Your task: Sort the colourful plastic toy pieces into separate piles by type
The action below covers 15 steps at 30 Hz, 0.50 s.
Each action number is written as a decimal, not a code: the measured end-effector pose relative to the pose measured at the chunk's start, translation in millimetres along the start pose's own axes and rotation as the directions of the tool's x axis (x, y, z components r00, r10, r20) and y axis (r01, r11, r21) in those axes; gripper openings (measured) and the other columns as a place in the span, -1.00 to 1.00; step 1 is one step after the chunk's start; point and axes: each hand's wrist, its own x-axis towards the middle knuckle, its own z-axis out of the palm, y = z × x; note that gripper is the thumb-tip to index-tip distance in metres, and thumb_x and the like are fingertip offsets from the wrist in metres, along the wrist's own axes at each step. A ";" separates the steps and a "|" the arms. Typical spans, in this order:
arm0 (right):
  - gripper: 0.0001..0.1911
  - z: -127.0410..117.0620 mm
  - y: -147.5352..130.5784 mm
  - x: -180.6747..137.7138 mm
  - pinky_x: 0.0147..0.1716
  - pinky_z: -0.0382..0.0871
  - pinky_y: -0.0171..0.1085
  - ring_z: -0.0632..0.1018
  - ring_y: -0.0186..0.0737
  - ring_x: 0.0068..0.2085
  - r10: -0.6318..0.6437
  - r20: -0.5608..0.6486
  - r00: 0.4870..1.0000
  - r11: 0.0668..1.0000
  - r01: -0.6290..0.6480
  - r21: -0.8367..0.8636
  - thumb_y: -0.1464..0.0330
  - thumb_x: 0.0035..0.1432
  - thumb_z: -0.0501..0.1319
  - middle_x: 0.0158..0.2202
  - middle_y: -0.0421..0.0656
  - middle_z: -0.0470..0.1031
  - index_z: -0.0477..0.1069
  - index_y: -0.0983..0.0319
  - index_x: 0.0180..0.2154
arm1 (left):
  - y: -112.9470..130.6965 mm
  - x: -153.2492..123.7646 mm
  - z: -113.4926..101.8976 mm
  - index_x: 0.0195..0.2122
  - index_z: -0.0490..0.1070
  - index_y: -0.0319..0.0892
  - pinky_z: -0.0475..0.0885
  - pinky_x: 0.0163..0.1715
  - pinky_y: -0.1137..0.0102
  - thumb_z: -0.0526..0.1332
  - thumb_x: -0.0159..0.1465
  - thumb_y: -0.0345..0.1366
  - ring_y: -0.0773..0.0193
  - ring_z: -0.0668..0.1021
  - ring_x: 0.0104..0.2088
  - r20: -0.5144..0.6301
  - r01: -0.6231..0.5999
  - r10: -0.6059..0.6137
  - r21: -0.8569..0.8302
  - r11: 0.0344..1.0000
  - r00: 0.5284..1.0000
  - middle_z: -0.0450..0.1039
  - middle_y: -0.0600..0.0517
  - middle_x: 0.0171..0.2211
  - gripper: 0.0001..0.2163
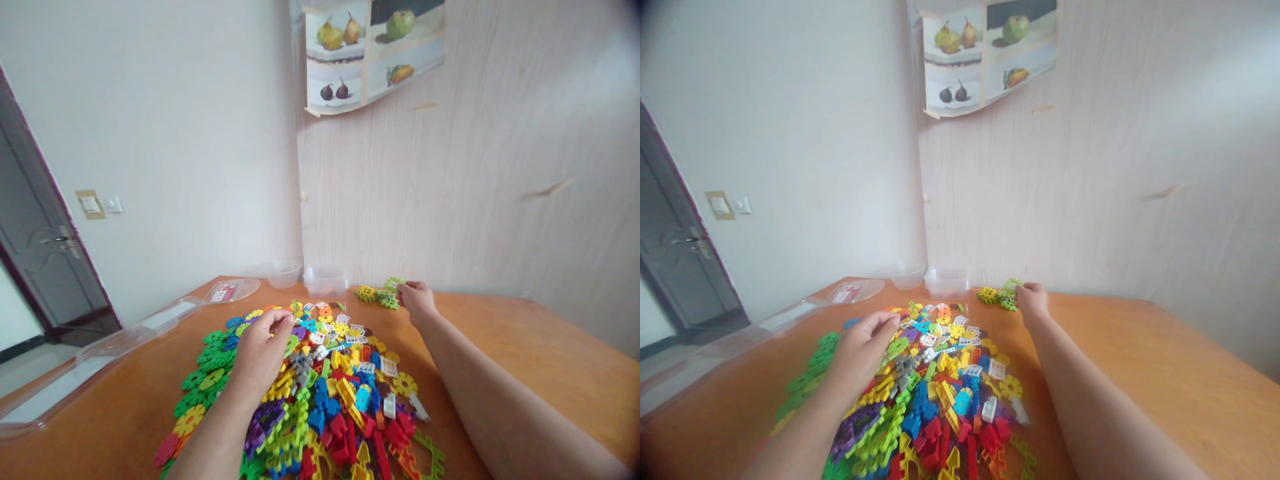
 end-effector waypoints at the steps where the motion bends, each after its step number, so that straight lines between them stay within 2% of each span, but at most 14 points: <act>1: -0.90 -2.3 3.8 1.5 -0.66 0.28 -0.42 0.39 -0.36 -0.63 0.009 -0.010 1.000 1.000 -0.009 0.000 0.39 -0.07 0.28 -0.71 -0.30 0.29 0.39 0.24 -0.43 | 0.2 0.0 0.0 -0.18 0.54 -0.17 0.43 -0.14 0.31 0.17 0.25 0.00 0.12 0.61 -0.22 -0.001 0.003 -0.003 0.001 1.000 1.000 0.62 -0.02 -0.23 -0.64; 7: -0.91 3.1 18.6 5.3 -0.64 0.36 -0.42 0.46 -0.32 -0.61 0.066 0.023 0.998 0.998 -0.066 0.023 0.43 -0.10 0.28 -0.70 -0.25 0.35 0.36 0.21 -0.49 | 1.7 -0.6 -0.4 -0.18 0.54 -0.16 0.43 -0.13 0.30 0.17 0.24 0.02 0.12 0.60 -0.24 -0.002 0.015 -0.015 0.002 1.000 1.000 0.62 -0.02 -0.26 -0.64; 15: -0.92 13.2 22.1 2.7 -0.47 0.55 -0.30 0.60 -0.16 -0.43 0.102 0.128 0.986 0.992 -0.110 0.056 0.45 -0.11 0.25 -0.54 -0.10 0.49 0.37 0.18 -0.50 | 0.8 -0.7 -0.4 -0.19 0.55 -0.16 0.44 -0.16 0.32 0.19 0.23 0.01 0.12 0.60 -0.24 -0.005 0.007 -0.007 -0.029 1.000 1.000 0.62 -0.02 -0.26 -0.64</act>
